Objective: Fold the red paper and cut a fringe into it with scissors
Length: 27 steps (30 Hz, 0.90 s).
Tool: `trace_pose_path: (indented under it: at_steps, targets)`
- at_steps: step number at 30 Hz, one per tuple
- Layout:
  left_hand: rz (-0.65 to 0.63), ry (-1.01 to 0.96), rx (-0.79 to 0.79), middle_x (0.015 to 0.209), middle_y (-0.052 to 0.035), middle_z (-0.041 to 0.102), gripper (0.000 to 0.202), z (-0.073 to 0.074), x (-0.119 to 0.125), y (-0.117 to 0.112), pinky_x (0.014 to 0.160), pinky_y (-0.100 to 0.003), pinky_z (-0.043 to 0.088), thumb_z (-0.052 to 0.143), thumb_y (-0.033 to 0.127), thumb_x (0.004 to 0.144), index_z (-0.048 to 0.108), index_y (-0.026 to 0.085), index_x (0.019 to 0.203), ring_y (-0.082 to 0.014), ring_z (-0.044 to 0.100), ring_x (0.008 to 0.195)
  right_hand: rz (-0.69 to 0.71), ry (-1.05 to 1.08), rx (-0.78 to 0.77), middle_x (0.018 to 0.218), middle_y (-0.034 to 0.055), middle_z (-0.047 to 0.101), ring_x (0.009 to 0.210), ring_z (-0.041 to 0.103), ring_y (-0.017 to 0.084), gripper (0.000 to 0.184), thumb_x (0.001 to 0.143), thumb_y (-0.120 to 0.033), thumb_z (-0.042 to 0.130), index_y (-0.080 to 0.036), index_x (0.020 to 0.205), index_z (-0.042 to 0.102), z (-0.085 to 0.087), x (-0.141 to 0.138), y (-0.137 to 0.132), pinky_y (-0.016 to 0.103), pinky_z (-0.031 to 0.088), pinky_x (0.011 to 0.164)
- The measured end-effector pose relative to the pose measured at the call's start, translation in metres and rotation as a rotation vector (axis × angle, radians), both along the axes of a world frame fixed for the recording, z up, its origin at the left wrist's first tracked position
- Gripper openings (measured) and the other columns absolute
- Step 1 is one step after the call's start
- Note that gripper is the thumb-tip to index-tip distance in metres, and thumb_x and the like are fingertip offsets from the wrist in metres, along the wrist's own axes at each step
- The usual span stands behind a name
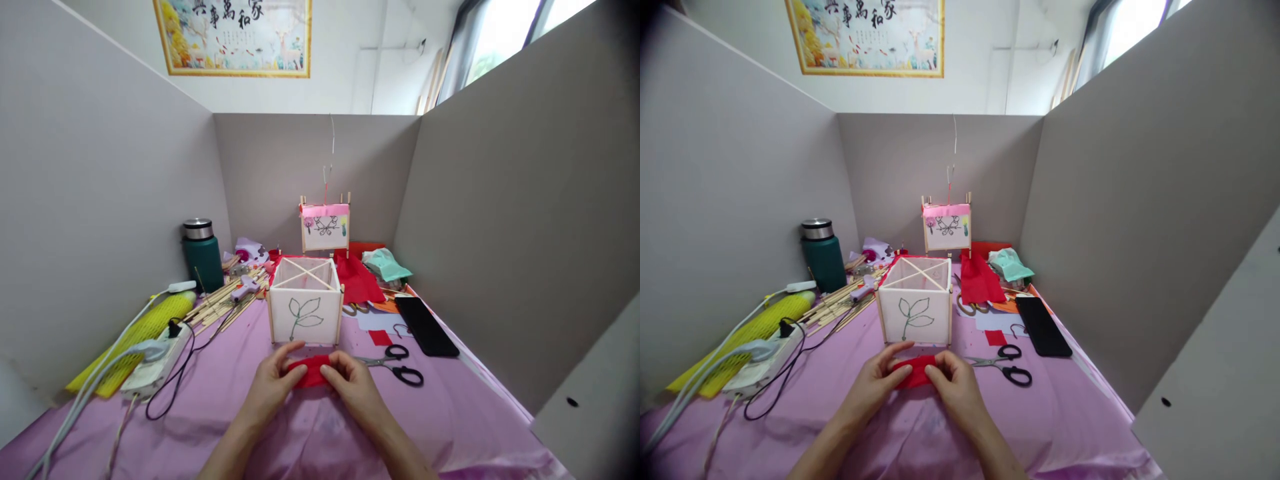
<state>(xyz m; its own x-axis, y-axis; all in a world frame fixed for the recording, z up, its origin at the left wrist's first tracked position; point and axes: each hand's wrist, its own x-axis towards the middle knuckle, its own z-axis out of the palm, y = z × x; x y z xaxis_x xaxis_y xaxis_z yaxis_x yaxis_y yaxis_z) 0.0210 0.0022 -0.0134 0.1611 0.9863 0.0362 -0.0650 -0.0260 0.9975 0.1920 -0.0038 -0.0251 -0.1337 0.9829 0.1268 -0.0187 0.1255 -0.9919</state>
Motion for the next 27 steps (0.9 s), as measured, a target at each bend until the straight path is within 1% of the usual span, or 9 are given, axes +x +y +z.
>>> trace_pose_path:
  at_steps: [4, 8, 10, 14, 17, 19, 22, 27]
  targets:
    - [-0.010, -0.021, -0.028, 0.066, -0.0012, 0.064, 0.067, 0.0012, -0.0002, 0.0009, 0.059, -0.023, 0.041, 0.075, 0.043, 0.063, 0.056, 0.010, 0.118, -0.0128, 0.056, 0.059, -0.002, 0.002, -0.003, 0.057, -0.0046, 0.051, 0.052, 0.043, 0.010, 0.023, 0.078, -0.037, 0.063, -0.017, 0.069, 0.057, 0.0023, 0.0004, -0.0006, 0.022, 0.032, 0.050]
    - [0.003, -0.013, -0.028, 0.066, -0.0004, 0.063, 0.067, 0.0014, 0.0000, -0.0006, 0.059, -0.023, 0.040, 0.075, 0.042, 0.064, 0.055, 0.009, 0.119, -0.0119, 0.054, 0.058, -0.001, 0.014, -0.019, 0.056, -0.0053, 0.050, 0.052, 0.043, 0.010, 0.027, 0.079, -0.042, 0.062, -0.018, 0.070, 0.057, 0.0028, 0.0019, -0.0008, 0.022, 0.032, 0.050]
    - [0.002, -0.009, -0.009, 0.064, 0.0011, 0.061, 0.067, 0.0020, 0.0001, -0.0018, 0.058, -0.022, 0.039, 0.074, 0.042, 0.065, 0.054, 0.009, 0.119, -0.0111, 0.053, 0.057, -0.007, 0.020, -0.028, 0.055, -0.0055, 0.050, 0.051, 0.044, 0.010, 0.028, 0.078, -0.044, 0.063, -0.018, 0.069, 0.057, 0.0026, 0.0021, -0.0008, 0.022, 0.033, 0.050]
    - [0.001, 0.002, 0.018, 0.056, 0.0053, 0.052, 0.066, 0.0037, -0.0003, -0.0031, 0.052, -0.020, 0.033, 0.071, 0.045, 0.068, 0.054, 0.008, 0.119, -0.0085, 0.046, 0.051, -0.014, 0.032, -0.047, 0.050, -0.0063, 0.050, 0.046, 0.043, 0.010, 0.030, 0.077, -0.046, 0.063, -0.019, 0.066, 0.054, 0.0038, 0.0014, -0.0016, 0.022, 0.033, 0.047]
    - [-0.008, -0.002, 0.012, 0.055, 0.0057, 0.051, 0.068, 0.0040, -0.0009, -0.0027, 0.051, -0.020, 0.031, 0.070, 0.046, 0.068, 0.053, 0.007, 0.121, -0.0080, 0.044, 0.050, -0.022, 0.037, -0.048, 0.049, -0.0063, 0.050, 0.045, 0.044, 0.010, 0.030, 0.076, -0.045, 0.064, -0.019, 0.066, 0.054, 0.0045, 0.0015, -0.0018, 0.022, 0.034, 0.047]
    - [-0.015, 0.000, 0.013, 0.056, 0.0051, 0.052, 0.068, 0.0038, -0.0010, -0.0021, 0.052, -0.020, 0.031, 0.070, 0.045, 0.068, 0.052, 0.007, 0.122, -0.0083, 0.044, 0.051, -0.024, 0.040, -0.047, 0.049, -0.0060, 0.051, 0.045, 0.045, 0.010, 0.030, 0.078, -0.045, 0.063, -0.018, 0.067, 0.055, 0.0029, 0.0018, -0.0012, 0.021, 0.034, 0.046]
    - [-0.007, 0.005, 0.005, 0.056, 0.0054, 0.052, 0.066, 0.0034, -0.0006, -0.0011, 0.052, -0.020, 0.031, 0.069, 0.043, 0.069, 0.051, 0.007, 0.122, -0.0083, 0.044, 0.051, -0.019, 0.052, -0.051, 0.051, -0.0062, 0.052, 0.046, 0.046, 0.009, 0.027, 0.077, -0.044, 0.064, -0.018, 0.074, 0.058, -0.0014, 0.0023, 0.0007, 0.021, 0.035, 0.046]
    - [-0.011, 0.000, 0.012, 0.057, 0.0053, 0.052, 0.064, 0.0011, -0.0002, -0.0003, 0.053, -0.021, 0.032, 0.069, 0.041, 0.070, 0.051, 0.007, 0.122, -0.0082, 0.045, 0.052, -0.014, 0.081, -0.052, 0.052, -0.0085, 0.048, 0.045, 0.046, 0.009, 0.027, 0.074, -0.041, 0.068, -0.018, 0.085, 0.059, -0.0024, 0.0042, 0.0011, 0.021, 0.035, 0.047]
